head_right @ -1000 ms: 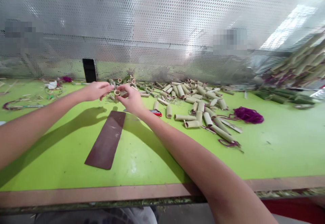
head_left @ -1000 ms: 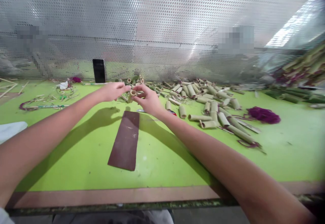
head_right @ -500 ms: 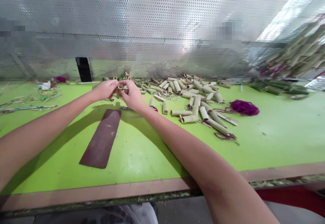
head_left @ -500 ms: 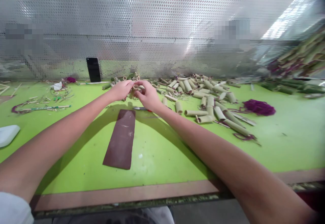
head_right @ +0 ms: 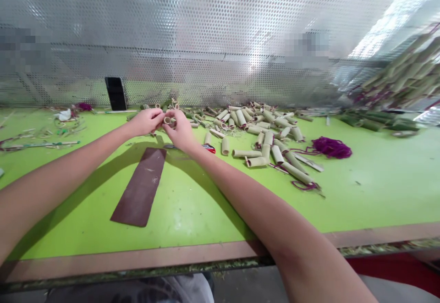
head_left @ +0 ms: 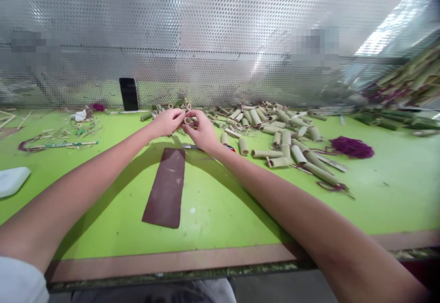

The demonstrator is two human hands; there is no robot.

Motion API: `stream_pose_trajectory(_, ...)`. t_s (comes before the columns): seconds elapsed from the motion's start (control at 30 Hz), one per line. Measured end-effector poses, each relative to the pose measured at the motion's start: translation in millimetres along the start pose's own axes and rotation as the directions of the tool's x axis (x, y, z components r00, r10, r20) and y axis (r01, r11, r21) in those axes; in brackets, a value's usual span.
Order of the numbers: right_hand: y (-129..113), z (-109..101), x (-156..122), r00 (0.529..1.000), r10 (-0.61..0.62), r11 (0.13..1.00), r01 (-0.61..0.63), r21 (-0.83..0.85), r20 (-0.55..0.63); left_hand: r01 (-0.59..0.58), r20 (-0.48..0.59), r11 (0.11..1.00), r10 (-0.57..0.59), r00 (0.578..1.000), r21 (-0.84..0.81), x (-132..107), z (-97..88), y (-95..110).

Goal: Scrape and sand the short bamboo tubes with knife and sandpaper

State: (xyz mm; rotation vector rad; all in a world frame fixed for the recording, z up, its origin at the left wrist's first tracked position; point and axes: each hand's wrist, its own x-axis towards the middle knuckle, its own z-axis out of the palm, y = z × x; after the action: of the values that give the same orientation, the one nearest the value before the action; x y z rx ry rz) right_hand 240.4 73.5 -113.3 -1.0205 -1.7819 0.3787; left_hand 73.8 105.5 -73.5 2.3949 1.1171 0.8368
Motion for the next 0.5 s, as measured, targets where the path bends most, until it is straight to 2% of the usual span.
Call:
stream_pose_trajectory(0.13,1,0,0,0.998,0.056,0.998,-0.056,-0.005,-0.026,-0.046,0.001,0.996,0.046,0.999,0.079,1,-3.2,2)
stream_pose_trajectory(0.27,-1,3,-1,0.997,0.063,0.998,-0.063,-0.016,-0.044,-0.046,-0.057,0.988,0.055,0.997,0.148,1,1.5,1)
stream_pose_trajectory(0.4,-1,-1,-1,0.990,0.139,0.990,-0.138,0.038,-0.029,0.054,-0.077,0.977,-0.038,0.996,0.207,-1,4.4,-14)
stream_pose_trajectory(0.5,4,-15,5,0.957,0.280,0.951,-0.267,0.154,-0.072,0.197,-0.121,0.937,-0.168,0.978,0.290,-11,-19.7,-42)
